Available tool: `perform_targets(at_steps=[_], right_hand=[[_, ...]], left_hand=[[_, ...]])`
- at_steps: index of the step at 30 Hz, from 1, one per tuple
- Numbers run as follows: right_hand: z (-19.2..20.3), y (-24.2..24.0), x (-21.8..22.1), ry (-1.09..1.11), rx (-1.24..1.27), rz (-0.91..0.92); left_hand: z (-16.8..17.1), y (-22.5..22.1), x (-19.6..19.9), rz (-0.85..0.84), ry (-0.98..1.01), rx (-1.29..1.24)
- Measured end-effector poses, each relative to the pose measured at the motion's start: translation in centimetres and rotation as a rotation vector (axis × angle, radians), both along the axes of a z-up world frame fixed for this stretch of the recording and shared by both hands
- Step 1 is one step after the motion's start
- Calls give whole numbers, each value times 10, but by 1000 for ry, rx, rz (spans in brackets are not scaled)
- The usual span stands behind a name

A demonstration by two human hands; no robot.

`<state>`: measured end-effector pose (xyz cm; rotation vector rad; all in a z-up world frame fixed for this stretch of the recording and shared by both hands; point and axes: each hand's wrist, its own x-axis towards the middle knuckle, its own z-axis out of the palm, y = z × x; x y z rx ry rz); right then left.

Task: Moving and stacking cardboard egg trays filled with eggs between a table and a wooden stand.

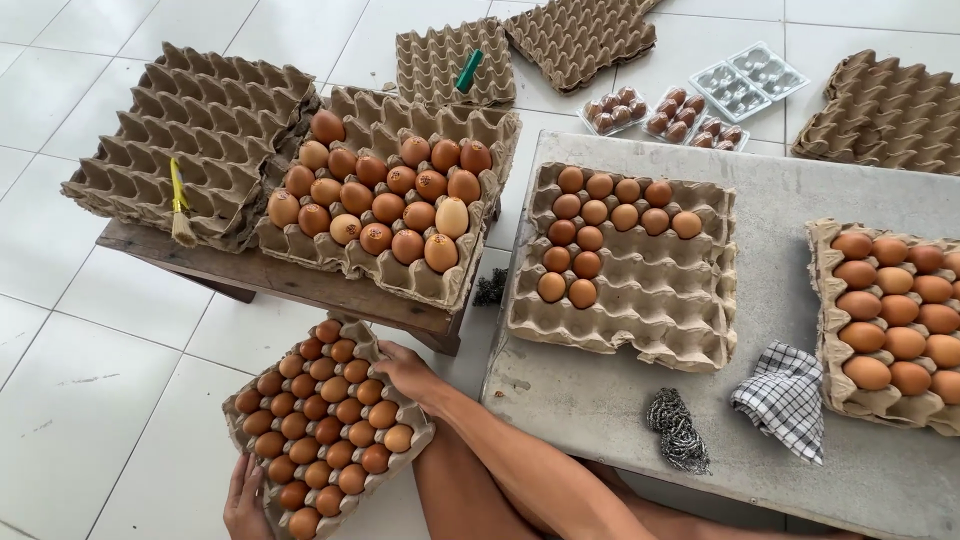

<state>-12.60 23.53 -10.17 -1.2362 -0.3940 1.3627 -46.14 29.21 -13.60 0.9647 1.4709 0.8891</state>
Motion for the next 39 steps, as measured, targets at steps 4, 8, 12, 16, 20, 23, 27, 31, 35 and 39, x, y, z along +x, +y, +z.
perform_targets(at_steps=[4, 8, 12, 16, 20, 23, 27, 31, 35, 39], right_hand=[[-15, 39, 11, -121, -186, 105], [-37, 58, 24, -212, -272, 127], [-74, 72, 23, -339, -310, 108], [-61, 66, 26, -379, -375, 64], [-56, 61, 25, -354, -311, 14], [-66, 63, 23, -428, -246, -37], [-75, 65, 24, -525, -240, 18], [-87, 66, 24, -713, -148, 75], [-83, 63, 24, -801, -56, 62], [-62, 53, 24, -772, -14, 85]], left_hand=[[40, 31, 67, 46, -19, -17], [29, 37, 86, 88, -105, -75], [12, 45, 95, 115, -115, -55], [7, 44, 100, 130, -134, -42], [8, 34, 105, 167, -139, -37], [10, 27, 110, 209, -141, -19], [8, 22, 114, 254, -128, -19], [15, 12, 120, 304, -125, -23], [8, 10, 121, 336, -94, -13], [12, 4, 124, 350, -85, -9]])
